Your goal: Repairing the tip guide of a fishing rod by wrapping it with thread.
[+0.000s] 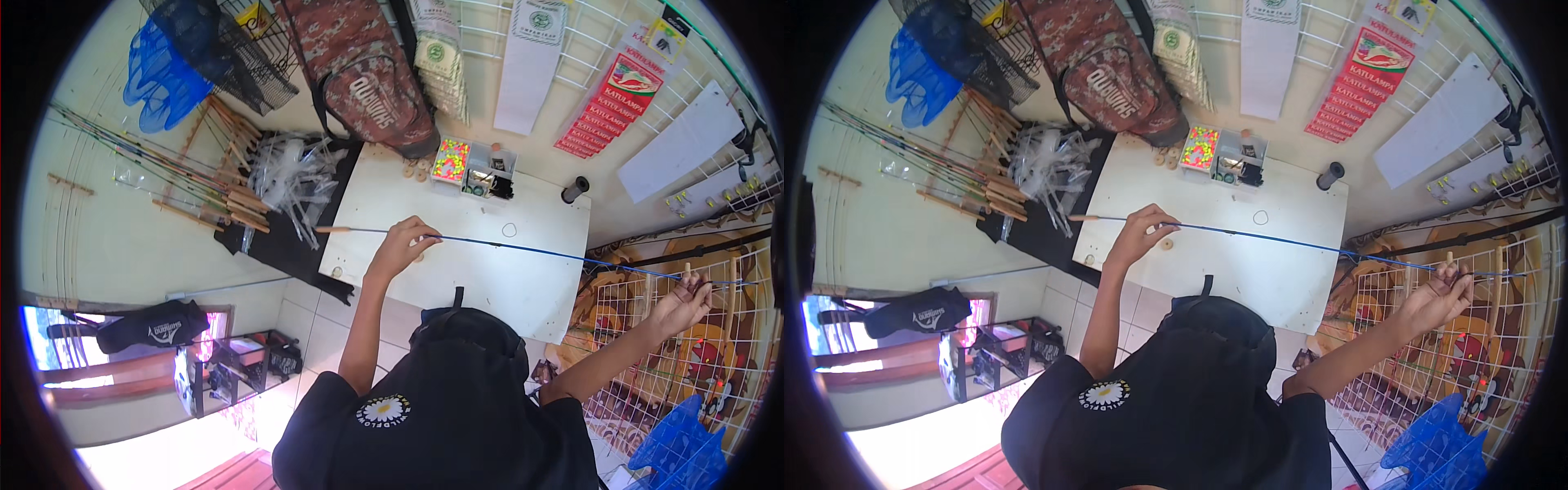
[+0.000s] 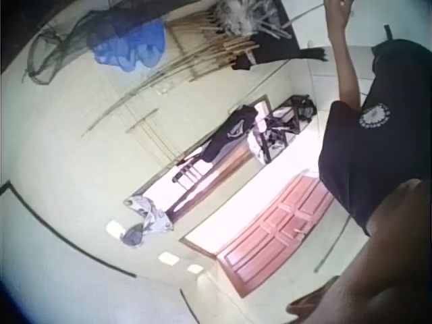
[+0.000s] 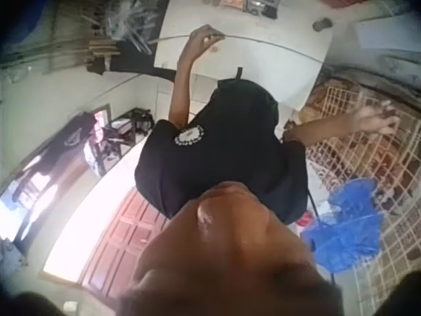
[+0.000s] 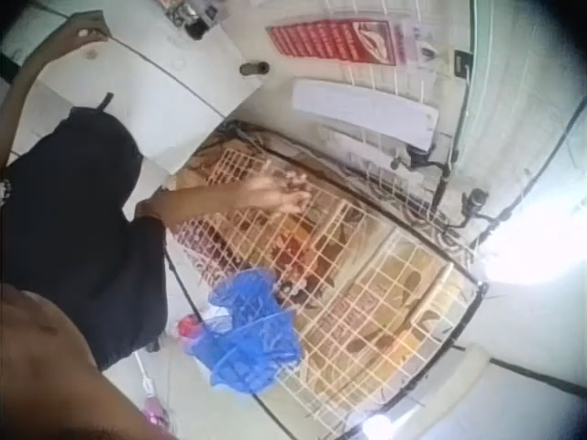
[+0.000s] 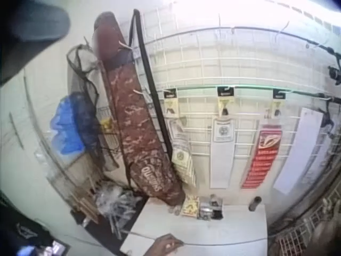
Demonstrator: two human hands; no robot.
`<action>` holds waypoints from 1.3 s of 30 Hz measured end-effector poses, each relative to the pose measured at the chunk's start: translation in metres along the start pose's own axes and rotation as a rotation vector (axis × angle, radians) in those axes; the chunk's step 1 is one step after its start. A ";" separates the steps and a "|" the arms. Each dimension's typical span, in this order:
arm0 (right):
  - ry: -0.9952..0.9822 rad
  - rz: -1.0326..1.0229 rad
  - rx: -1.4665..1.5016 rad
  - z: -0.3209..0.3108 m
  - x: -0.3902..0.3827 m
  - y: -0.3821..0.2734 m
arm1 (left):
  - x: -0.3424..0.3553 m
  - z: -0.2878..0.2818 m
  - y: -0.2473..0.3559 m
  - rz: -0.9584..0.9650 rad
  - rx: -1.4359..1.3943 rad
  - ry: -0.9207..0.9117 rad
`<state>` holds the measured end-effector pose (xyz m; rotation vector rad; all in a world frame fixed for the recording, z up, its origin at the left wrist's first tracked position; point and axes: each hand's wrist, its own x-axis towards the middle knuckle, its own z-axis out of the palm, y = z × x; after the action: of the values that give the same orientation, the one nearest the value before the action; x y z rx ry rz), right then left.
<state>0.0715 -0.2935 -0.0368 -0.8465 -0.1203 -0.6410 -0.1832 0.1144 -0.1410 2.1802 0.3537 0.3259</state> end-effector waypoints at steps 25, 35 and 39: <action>0.047 0.517 -0.189 -0.013 -0.180 0.102 | -0.081 -0.044 -0.126 -0.188 0.374 0.169; 0.032 0.519 -0.136 -0.006 -0.193 0.085 | 0.048 0.071 0.078 0.190 -0.120 -0.043; 0.027 0.540 -0.174 0.002 -0.198 0.071 | 0.069 0.131 0.119 0.213 -0.281 -0.465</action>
<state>-0.0470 -0.1625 -0.1500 -0.9868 0.1886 -0.1557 -0.0564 -0.0248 -0.1135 1.9427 -0.1756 -0.0234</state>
